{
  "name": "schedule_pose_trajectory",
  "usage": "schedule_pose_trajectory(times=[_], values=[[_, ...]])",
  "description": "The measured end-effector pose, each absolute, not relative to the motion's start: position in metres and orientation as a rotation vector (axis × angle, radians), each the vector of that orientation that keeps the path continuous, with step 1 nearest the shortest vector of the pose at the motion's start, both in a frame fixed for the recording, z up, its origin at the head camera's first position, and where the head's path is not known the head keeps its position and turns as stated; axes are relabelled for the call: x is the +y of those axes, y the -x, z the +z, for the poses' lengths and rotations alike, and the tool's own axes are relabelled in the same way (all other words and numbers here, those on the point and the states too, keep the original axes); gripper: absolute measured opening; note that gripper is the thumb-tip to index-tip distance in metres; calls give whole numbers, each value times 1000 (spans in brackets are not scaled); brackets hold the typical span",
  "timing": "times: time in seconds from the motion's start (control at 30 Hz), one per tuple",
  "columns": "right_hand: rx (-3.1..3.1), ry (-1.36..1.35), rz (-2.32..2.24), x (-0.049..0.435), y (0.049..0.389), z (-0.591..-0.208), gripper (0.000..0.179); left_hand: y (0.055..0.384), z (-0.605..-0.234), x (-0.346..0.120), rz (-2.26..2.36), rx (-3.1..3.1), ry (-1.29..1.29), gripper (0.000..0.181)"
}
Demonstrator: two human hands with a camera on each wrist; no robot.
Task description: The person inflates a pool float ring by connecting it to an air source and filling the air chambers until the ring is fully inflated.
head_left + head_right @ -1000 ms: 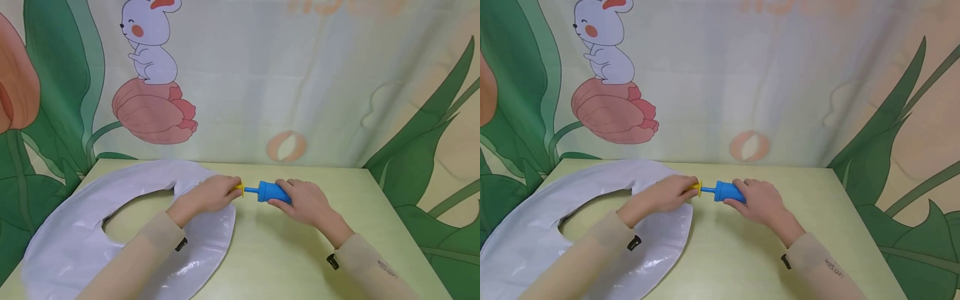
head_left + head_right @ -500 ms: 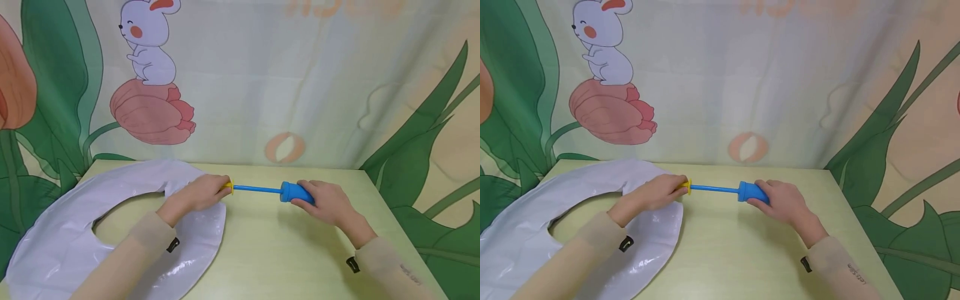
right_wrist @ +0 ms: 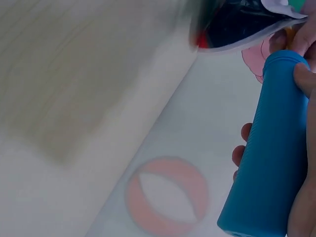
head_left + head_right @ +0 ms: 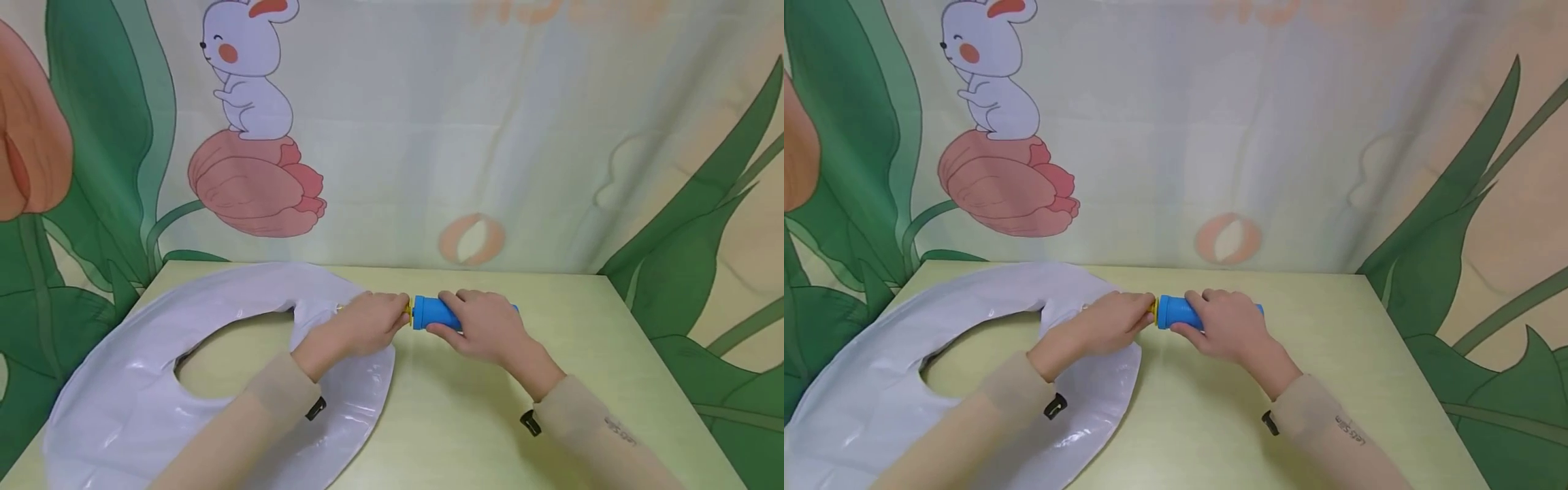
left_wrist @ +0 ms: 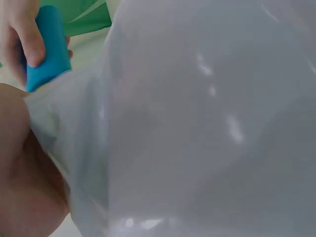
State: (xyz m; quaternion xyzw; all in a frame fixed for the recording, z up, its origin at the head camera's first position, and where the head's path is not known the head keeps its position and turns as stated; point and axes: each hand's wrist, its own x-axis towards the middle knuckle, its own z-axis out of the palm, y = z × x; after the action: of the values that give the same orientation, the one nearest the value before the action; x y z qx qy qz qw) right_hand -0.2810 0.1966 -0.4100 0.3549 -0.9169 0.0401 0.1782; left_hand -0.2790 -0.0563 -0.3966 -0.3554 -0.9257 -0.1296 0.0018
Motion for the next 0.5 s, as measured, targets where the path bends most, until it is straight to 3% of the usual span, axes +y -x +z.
schedule_pose_trajectory(times=[0.2, 0.5], values=[[-2689, -971, 196, 198, 278, -417, 57, 277, -399, -68, -487, -2933, 1030, 18], [-2753, -957, 251, 259, 287, -418, 55, 283, -398, -101, -640, -2950, 999, 19]])
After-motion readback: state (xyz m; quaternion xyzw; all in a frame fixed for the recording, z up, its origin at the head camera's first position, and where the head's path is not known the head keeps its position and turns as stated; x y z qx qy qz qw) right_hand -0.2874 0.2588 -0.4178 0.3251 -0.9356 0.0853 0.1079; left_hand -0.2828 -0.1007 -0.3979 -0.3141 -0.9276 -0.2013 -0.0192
